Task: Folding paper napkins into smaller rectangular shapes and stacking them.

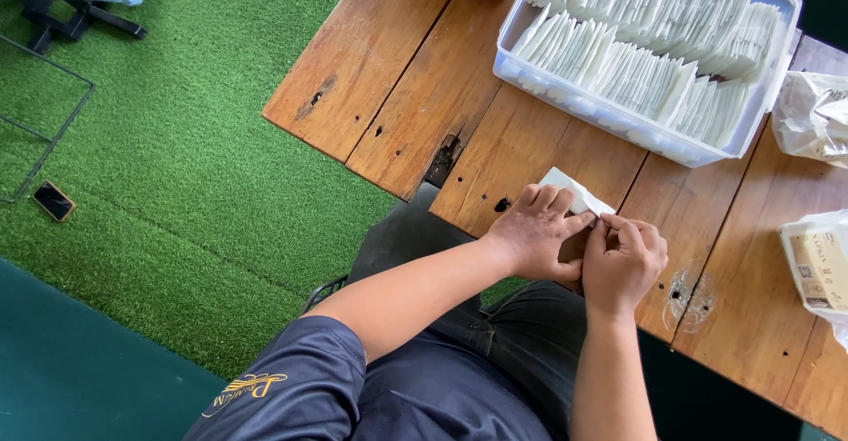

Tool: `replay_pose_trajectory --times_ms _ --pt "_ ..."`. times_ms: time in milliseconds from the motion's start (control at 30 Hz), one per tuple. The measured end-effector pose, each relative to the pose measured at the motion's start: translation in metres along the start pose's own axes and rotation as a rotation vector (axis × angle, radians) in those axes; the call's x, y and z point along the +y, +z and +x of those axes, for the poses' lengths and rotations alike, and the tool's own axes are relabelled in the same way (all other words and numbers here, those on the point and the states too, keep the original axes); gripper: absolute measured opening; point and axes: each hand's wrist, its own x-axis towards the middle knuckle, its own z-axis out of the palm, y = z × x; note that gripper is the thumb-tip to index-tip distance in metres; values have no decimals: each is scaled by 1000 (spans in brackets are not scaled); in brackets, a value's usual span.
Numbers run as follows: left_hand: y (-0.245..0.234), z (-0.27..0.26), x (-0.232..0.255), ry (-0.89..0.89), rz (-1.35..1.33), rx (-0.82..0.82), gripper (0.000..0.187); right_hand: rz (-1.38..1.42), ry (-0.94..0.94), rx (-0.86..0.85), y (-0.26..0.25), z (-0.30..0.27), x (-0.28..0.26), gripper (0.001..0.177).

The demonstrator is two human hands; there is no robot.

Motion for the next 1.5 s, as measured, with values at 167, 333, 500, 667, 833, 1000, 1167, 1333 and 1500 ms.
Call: replay_pose_trajectory --times_ms 167,333,500,667,833,1000,1167,1333,1500 --pt "-7 0 1 8 -11 -39 87 -14 -5 -19 1 1 0 14" --pt "-7 2 1 1 10 -81 89 -27 12 -32 0 2 -2 12" --pt "-12 -2 3 1 -3 -62 88 -22 -13 -29 0 0 3 12" --pt "-12 -2 3 2 -10 -67 87 -15 -20 -20 0 2 0 11" --pt "-7 0 2 -2 3 -46 88 -17 -23 -29 -1 2 0 11" --pt "-7 -1 2 14 18 -27 88 -32 -25 -26 1 -1 6 11" --pt "0 0 1 19 1 6 90 -24 -23 -20 0 2 2 10" --pt "3 0 3 4 14 -2 89 -45 -35 -53 -3 0 1 9" --pt "10 3 0 5 -2 -11 90 -43 -60 -63 -3 0 5 13"
